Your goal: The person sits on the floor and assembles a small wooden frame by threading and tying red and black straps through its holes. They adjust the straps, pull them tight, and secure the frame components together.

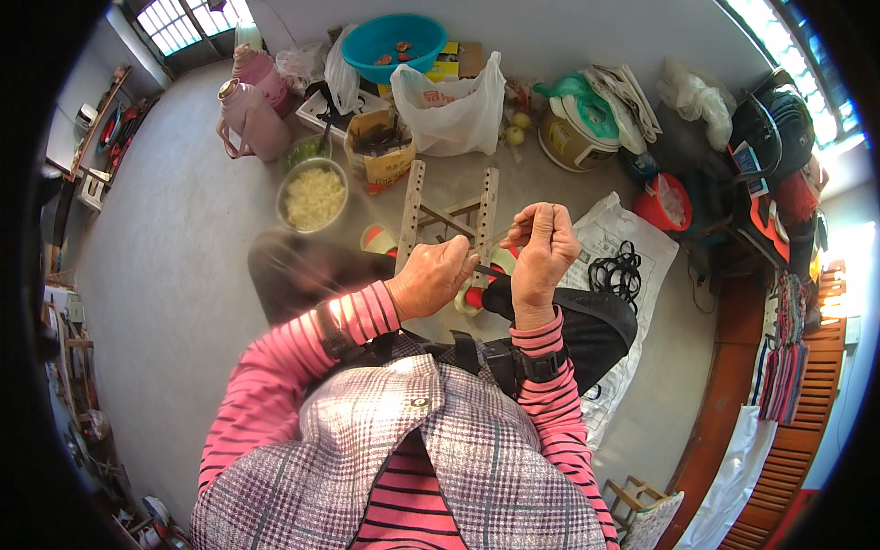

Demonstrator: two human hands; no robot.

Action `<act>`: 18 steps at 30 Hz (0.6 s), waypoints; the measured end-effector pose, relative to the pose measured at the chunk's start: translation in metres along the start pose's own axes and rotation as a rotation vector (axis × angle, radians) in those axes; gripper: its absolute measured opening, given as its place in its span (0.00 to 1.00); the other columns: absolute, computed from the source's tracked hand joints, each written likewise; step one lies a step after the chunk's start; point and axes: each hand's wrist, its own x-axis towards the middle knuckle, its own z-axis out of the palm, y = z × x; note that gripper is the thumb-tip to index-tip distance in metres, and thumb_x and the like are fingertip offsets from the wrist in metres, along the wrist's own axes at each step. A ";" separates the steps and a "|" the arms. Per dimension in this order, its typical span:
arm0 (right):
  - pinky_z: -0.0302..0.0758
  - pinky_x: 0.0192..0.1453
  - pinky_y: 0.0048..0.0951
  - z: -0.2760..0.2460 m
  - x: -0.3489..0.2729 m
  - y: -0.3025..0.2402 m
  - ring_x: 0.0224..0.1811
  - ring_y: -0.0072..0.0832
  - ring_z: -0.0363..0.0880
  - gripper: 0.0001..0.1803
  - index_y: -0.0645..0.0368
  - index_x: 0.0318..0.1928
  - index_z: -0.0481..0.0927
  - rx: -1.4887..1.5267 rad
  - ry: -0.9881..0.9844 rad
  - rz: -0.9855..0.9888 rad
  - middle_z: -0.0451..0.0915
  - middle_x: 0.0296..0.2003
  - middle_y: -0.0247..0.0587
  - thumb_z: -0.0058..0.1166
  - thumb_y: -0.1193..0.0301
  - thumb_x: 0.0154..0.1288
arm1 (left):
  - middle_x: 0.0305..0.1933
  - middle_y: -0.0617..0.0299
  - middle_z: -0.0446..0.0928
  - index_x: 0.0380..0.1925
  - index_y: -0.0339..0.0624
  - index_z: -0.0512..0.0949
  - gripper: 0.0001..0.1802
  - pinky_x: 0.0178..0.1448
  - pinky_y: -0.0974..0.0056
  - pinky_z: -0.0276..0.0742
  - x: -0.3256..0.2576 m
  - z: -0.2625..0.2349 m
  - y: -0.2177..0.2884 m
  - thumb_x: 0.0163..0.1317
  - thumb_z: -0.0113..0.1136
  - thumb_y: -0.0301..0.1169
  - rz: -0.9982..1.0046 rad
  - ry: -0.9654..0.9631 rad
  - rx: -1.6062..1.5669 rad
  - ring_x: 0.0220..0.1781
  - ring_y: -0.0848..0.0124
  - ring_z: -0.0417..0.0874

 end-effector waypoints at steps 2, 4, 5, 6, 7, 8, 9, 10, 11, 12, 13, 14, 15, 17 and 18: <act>0.76 0.23 0.19 -0.001 0.001 0.000 0.21 0.15 0.73 0.15 0.61 0.31 0.73 0.002 -0.015 0.003 0.76 0.25 0.32 0.43 0.68 0.78 | 0.24 0.49 0.75 0.32 0.37 0.64 0.14 0.27 0.52 0.74 0.000 0.000 0.000 0.68 0.56 0.35 -0.008 0.006 -0.018 0.25 0.49 0.79; 0.76 0.23 0.19 -0.002 0.001 0.000 0.21 0.15 0.73 0.15 0.61 0.31 0.73 -0.008 -0.027 -0.001 0.75 0.25 0.32 0.43 0.68 0.78 | 0.25 0.49 0.75 0.33 0.37 0.65 0.14 0.28 0.52 0.75 0.002 -0.001 -0.001 0.68 0.56 0.35 0.014 -0.006 -0.048 0.26 0.48 0.79; 0.76 0.23 0.19 -0.003 0.002 -0.001 0.22 0.15 0.73 0.15 0.61 0.31 0.73 -0.021 -0.030 -0.004 0.75 0.25 0.32 0.43 0.68 0.78 | 0.25 0.49 0.75 0.33 0.37 0.65 0.14 0.29 0.51 0.75 0.003 -0.003 -0.001 0.68 0.56 0.35 0.006 -0.037 -0.052 0.27 0.48 0.80; 0.76 0.23 0.19 -0.003 0.001 -0.001 0.22 0.15 0.73 0.15 0.60 0.31 0.73 -0.031 -0.032 -0.009 0.75 0.25 0.32 0.43 0.68 0.78 | 0.25 0.49 0.74 0.33 0.37 0.65 0.13 0.30 0.52 0.75 0.004 -0.004 0.000 0.67 0.57 0.33 -0.001 -0.024 -0.099 0.27 0.48 0.79; 0.76 0.23 0.19 -0.002 0.001 -0.001 0.22 0.14 0.73 0.15 0.60 0.31 0.73 -0.044 -0.050 -0.011 0.75 0.25 0.32 0.43 0.68 0.78 | 0.25 0.50 0.74 0.34 0.37 0.66 0.12 0.32 0.52 0.75 0.006 -0.005 0.001 0.66 0.57 0.31 -0.025 -0.027 -0.137 0.28 0.48 0.79; 0.76 0.23 0.19 -0.001 0.001 -0.001 0.22 0.14 0.72 0.15 0.60 0.32 0.73 -0.054 -0.066 -0.013 0.75 0.26 0.32 0.43 0.68 0.78 | 0.25 0.50 0.73 0.34 0.37 0.66 0.11 0.33 0.53 0.74 0.009 -0.006 0.003 0.66 0.58 0.30 -0.049 -0.032 -0.174 0.28 0.49 0.78; 0.76 0.24 0.18 -0.001 -0.001 -0.001 0.22 0.14 0.72 0.15 0.60 0.32 0.73 -0.062 -0.079 -0.018 0.75 0.26 0.31 0.43 0.68 0.78 | 0.26 0.50 0.74 0.35 0.36 0.67 0.11 0.34 0.53 0.75 0.012 -0.007 0.006 0.66 0.58 0.30 -0.060 -0.056 -0.254 0.28 0.49 0.79; 0.75 0.24 0.18 0.001 -0.003 -0.001 0.23 0.14 0.72 0.15 0.61 0.32 0.73 -0.068 -0.086 -0.016 0.75 0.26 0.31 0.43 0.68 0.78 | 0.27 0.49 0.75 0.37 0.36 0.67 0.11 0.35 0.54 0.75 0.016 -0.008 0.008 0.66 0.58 0.30 -0.074 -0.080 -0.332 0.29 0.49 0.79; 0.74 0.24 0.18 0.002 -0.004 -0.001 0.23 0.14 0.72 0.14 0.61 0.32 0.73 -0.071 -0.090 -0.017 0.75 0.26 0.31 0.44 0.68 0.78 | 0.27 0.48 0.75 0.38 0.36 0.68 0.10 0.36 0.55 0.75 0.020 -0.010 0.010 0.67 0.58 0.30 -0.098 -0.109 -0.422 0.29 0.50 0.79; 0.73 0.24 0.17 0.002 -0.005 -0.001 0.23 0.13 0.72 0.14 0.61 0.32 0.73 -0.076 -0.102 -0.018 0.75 0.26 0.31 0.44 0.68 0.78 | 0.28 0.49 0.75 0.38 0.35 0.68 0.10 0.35 0.57 0.75 0.024 -0.012 0.012 0.68 0.56 0.30 -0.094 -0.113 -0.444 0.29 0.53 0.79; 0.72 0.25 0.17 0.002 -0.005 -0.001 0.23 0.13 0.71 0.14 0.61 0.32 0.73 -0.083 -0.104 -0.024 0.75 0.26 0.30 0.45 0.68 0.77 | 0.28 0.51 0.76 0.39 0.35 0.69 0.09 0.35 0.58 0.75 0.029 -0.014 0.013 0.69 0.55 0.30 -0.099 -0.126 -0.478 0.29 0.56 0.80; 0.71 0.25 0.16 0.002 -0.005 -0.002 0.23 0.13 0.71 0.14 0.61 0.32 0.73 -0.090 -0.112 -0.031 0.75 0.26 0.30 0.45 0.68 0.77 | 0.28 0.52 0.76 0.39 0.35 0.69 0.09 0.34 0.60 0.75 0.033 -0.017 0.015 0.70 0.54 0.30 -0.102 -0.140 -0.512 0.28 0.59 0.80; 0.69 0.26 0.16 0.001 -0.005 -0.002 0.24 0.13 0.70 0.14 0.61 0.32 0.73 -0.099 -0.119 -0.042 0.75 0.27 0.30 0.46 0.69 0.77 | 0.27 0.55 0.75 0.39 0.35 0.69 0.08 0.33 0.61 0.74 0.037 -0.020 0.016 0.71 0.52 0.30 -0.175 -0.211 -0.580 0.28 0.63 0.80; 0.67 0.26 0.16 0.000 -0.005 -0.003 0.24 0.12 0.68 0.13 0.61 0.32 0.74 -0.159 -0.144 -0.040 0.75 0.26 0.29 0.46 0.69 0.77 | 0.27 0.60 0.74 0.39 0.34 0.70 0.09 0.32 0.64 0.73 0.045 -0.026 0.017 0.73 0.49 0.30 -0.322 -0.352 -0.724 0.27 0.70 0.78; 0.66 0.27 0.16 0.000 -0.005 -0.003 0.24 0.12 0.67 0.13 0.61 0.32 0.74 -0.185 -0.154 -0.042 0.74 0.26 0.29 0.47 0.69 0.77 | 0.27 0.62 0.73 0.38 0.34 0.71 0.09 0.32 0.65 0.73 0.048 -0.028 0.017 0.73 0.48 0.31 -0.369 -0.375 -0.771 0.27 0.72 0.77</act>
